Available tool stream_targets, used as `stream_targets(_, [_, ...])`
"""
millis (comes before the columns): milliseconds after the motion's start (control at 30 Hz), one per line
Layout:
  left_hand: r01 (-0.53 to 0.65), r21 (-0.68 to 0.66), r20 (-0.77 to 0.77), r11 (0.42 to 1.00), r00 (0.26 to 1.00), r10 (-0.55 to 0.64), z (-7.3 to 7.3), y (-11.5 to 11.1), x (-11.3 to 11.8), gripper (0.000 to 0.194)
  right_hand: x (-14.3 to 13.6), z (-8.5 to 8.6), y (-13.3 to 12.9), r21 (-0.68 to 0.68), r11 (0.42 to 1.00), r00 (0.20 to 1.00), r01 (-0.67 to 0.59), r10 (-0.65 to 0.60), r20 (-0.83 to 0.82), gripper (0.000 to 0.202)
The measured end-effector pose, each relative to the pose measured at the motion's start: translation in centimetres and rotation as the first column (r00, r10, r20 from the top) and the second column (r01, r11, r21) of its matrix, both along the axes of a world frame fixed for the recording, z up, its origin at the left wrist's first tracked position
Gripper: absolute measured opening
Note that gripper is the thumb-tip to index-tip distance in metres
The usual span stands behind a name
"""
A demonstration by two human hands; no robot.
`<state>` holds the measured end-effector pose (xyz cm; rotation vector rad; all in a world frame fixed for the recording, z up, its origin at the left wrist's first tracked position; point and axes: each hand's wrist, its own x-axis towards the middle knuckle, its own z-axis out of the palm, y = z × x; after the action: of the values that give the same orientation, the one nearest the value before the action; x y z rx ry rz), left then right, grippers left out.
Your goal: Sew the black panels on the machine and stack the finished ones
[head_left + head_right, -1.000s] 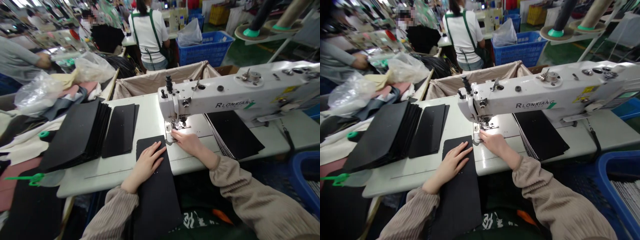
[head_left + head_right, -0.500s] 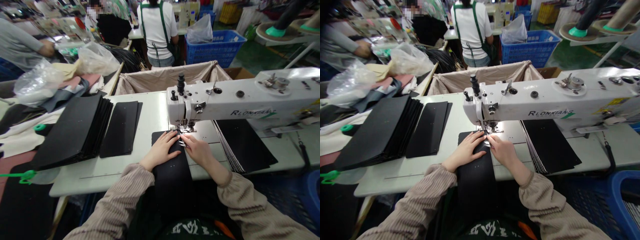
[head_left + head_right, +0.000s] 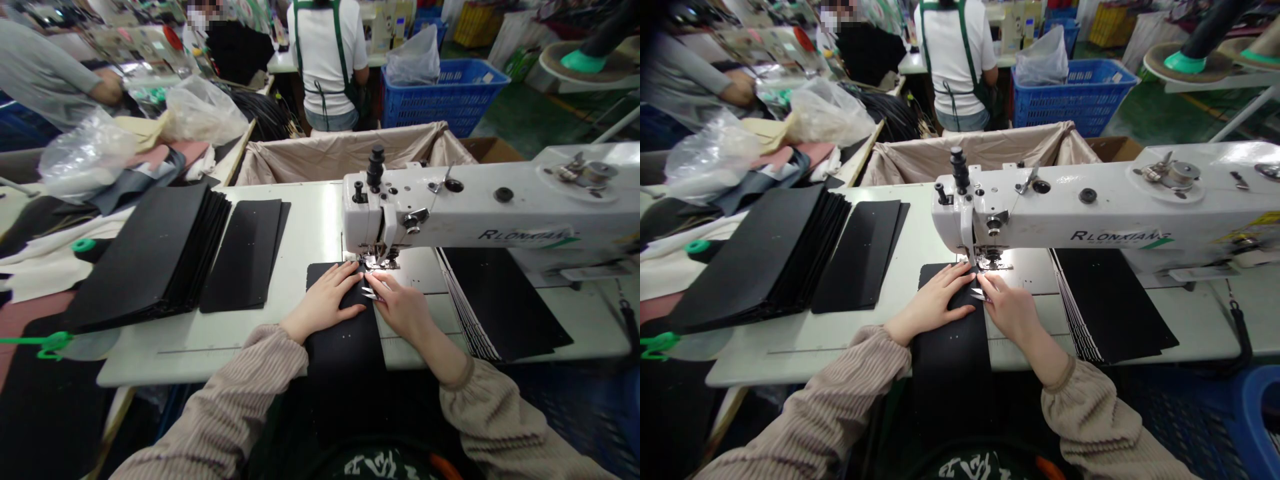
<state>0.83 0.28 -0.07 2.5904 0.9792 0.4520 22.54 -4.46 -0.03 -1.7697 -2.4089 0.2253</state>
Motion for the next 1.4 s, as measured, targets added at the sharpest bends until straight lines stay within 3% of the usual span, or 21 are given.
stream_targets(967, [0.011, -0.008, 0.027, 1.0, 1.0, -0.011, -0.1, 0.7, -0.1, 0.058, 0.0, -0.2, 0.0, -0.005, 1.0, 1.0, 0.002, -0.002, -0.013, 0.05])
stream_targets(1233, [0.009, 0.012, 0.039, 1.0, 0.999, -0.01, 0.4, 0.4, -0.2, 0.038, 0.0, -0.2, -0.1, 0.019, 1.0, 1.0, 0.006, -0.005, -0.012, 0.048])
stream_targets(1400, [0.005, 0.023, 0.053, 1.0, 0.999, -0.006, 0.5, 0.3, -0.2, 0.037, 0.0, -0.4, -0.1, 0.035, 0.999, 0.999, 0.011, -0.01, -0.031, 0.047])
